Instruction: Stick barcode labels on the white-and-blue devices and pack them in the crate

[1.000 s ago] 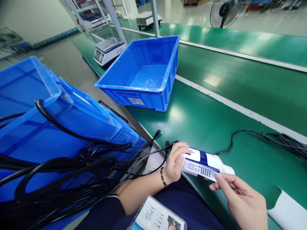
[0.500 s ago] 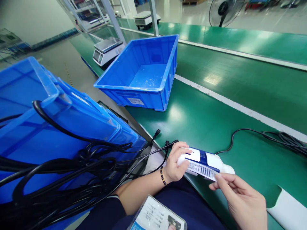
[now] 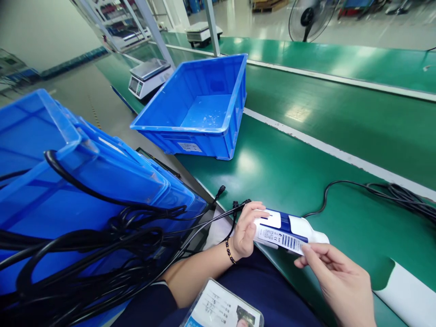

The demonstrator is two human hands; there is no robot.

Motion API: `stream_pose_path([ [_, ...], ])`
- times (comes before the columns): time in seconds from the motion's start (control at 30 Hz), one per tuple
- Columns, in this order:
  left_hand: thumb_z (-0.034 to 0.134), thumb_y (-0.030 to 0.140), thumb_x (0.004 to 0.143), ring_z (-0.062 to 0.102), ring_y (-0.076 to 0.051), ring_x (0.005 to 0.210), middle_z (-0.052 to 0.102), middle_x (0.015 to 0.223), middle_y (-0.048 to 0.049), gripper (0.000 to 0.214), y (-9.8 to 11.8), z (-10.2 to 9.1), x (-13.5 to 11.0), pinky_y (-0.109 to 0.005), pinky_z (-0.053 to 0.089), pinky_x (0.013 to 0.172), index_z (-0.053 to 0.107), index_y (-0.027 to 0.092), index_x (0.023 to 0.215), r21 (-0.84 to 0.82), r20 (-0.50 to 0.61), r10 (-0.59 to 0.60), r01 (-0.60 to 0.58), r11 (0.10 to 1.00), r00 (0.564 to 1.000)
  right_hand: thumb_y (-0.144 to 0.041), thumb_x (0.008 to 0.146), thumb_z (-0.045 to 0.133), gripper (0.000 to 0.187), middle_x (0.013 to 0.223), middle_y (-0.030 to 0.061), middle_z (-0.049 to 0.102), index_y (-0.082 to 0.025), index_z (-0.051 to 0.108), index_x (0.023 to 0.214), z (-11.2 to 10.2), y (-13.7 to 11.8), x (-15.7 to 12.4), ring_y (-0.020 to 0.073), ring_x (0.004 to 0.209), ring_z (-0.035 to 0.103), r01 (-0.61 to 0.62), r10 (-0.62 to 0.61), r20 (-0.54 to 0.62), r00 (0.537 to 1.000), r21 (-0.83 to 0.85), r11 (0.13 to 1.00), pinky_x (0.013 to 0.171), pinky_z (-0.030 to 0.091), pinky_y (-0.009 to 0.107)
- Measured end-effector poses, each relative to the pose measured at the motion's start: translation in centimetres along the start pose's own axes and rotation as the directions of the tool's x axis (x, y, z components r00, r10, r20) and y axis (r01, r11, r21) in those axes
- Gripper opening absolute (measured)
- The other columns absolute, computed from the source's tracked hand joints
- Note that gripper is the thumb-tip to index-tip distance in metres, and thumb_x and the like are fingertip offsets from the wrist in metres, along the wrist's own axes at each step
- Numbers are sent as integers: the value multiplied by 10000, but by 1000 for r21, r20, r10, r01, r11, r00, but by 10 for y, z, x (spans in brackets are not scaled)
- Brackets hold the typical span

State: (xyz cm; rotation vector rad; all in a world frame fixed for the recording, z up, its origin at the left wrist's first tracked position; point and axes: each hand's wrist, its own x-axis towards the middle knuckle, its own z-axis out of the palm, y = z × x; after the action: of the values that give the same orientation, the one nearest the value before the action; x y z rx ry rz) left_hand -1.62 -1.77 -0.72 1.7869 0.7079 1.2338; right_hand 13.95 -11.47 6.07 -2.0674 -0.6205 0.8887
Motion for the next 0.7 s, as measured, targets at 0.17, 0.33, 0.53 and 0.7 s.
stream_pose_path([
  [0.17,436,436,796,531,-242,1029,544,1018,-109,367,-3,4,2,-481,394,945,565,154,993,97,-17,46,-44,994,999,-537,567,682,368,520,26,616,-185,651,671,-3,-2,3,161,479,587,92,-90,32,995,-52,994,287,310,171],
  [0.33,597,597,655,590,-225,935,578,991,-97,550,-5,2,5,-509,356,988,545,169,997,198,-1,69,-67,978,998,-604,627,564,404,626,1,676,-219,663,699,-8,9,8,189,572,642,350,-366,12,930,-322,879,510,495,234],
  [0.53,713,608,537,566,-248,1028,580,1051,-147,821,-12,-14,9,-469,424,953,425,128,1137,219,214,204,-250,943,955,-481,762,503,296,729,-12,696,-231,659,794,-14,10,5,155,541,633,649,-688,113,717,-467,600,490,467,237],
  [0.7,683,657,531,566,-263,996,577,1024,-131,839,0,-4,-1,-502,443,924,415,137,1133,318,107,49,-81,945,993,-509,733,490,312,701,-15,687,-247,655,698,-13,-10,6,157,544,624,641,-691,74,720,-452,620,501,456,253],
])
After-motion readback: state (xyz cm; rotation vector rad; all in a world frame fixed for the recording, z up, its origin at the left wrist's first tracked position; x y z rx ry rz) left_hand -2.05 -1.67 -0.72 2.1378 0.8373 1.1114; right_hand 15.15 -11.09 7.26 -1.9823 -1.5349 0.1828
